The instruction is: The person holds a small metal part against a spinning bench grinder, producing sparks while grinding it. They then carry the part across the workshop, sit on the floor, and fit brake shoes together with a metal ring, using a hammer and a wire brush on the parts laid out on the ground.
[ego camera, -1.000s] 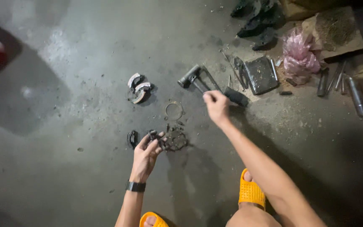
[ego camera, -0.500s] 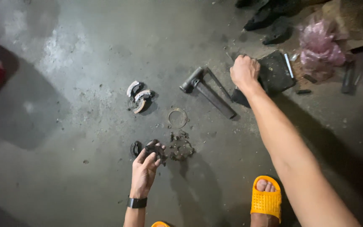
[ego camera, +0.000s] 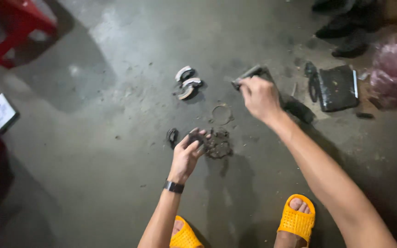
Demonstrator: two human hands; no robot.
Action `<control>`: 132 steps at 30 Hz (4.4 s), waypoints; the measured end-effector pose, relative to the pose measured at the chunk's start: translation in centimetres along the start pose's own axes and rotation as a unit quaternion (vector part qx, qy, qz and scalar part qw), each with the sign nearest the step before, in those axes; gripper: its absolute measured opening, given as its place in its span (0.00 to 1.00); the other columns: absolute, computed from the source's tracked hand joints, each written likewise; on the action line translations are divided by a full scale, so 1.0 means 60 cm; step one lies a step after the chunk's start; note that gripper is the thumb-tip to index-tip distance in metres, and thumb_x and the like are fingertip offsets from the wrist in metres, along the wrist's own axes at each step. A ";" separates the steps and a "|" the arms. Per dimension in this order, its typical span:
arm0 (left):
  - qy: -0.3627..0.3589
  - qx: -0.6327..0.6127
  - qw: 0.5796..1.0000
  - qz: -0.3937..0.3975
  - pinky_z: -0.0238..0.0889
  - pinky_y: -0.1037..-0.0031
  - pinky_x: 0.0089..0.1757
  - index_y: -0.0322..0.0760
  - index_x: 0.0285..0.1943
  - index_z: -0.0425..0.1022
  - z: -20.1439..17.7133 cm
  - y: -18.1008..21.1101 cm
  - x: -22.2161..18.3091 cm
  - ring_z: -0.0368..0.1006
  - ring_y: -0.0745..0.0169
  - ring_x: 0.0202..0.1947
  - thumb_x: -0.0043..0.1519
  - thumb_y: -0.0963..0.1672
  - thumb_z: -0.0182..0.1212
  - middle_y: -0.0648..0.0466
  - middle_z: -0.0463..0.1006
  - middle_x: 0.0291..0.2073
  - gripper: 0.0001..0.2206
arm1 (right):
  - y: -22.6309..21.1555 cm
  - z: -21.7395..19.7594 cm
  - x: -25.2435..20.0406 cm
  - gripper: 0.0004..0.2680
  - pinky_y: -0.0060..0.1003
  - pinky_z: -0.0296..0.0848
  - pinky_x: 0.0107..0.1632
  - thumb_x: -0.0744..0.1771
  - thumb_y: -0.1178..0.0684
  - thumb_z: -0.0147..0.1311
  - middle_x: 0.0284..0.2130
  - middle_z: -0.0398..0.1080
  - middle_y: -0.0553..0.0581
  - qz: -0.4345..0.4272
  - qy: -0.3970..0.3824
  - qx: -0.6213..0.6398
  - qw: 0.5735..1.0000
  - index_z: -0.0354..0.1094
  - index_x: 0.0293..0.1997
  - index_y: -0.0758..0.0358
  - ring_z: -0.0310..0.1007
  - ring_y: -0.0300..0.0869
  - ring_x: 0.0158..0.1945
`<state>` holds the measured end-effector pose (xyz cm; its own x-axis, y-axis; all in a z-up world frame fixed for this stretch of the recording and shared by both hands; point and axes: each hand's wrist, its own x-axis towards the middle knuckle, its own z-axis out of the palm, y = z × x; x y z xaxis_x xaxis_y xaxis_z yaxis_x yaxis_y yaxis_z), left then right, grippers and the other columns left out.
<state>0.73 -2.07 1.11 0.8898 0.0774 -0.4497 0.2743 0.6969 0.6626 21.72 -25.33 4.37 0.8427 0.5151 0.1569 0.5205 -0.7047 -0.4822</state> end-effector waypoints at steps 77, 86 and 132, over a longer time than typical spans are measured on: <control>-0.056 0.036 0.998 0.008 0.71 0.67 0.51 0.31 0.65 0.71 -0.075 0.012 0.008 0.74 0.65 0.50 0.68 0.40 0.56 0.56 0.78 0.53 0.16 | -0.222 0.005 -0.092 0.06 0.45 0.74 0.40 0.65 0.53 0.60 0.34 0.75 0.60 -0.111 -0.089 0.111 0.984 0.77 0.43 0.61 0.77 0.53 0.37; -0.033 0.097 0.995 0.018 0.73 0.68 0.46 0.28 0.63 0.72 -0.069 0.020 -0.004 0.76 0.66 0.47 0.65 0.40 0.62 0.52 0.78 0.52 0.17 | -0.229 0.008 -0.102 0.05 0.46 0.73 0.39 0.65 0.51 0.61 0.32 0.75 0.58 -0.159 -0.073 0.053 0.983 0.78 0.40 0.58 0.76 0.53 0.36; 0.161 0.507 0.830 0.168 0.72 0.65 0.47 0.27 0.56 0.73 -0.102 0.048 0.023 0.77 0.50 0.46 0.61 0.44 0.67 0.43 0.78 0.47 0.18 | -0.150 -0.018 -0.089 0.07 0.46 0.75 0.42 0.65 0.54 0.61 0.35 0.78 0.65 0.064 -0.144 0.073 0.985 0.79 0.45 0.61 0.80 0.55 0.38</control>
<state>0.53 4.43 -1.27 0.8795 0.4460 -0.1660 0.3411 -0.3474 0.8735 12.71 -22.24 8.79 0.8148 0.5589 -0.1543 0.3700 -0.7061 -0.6037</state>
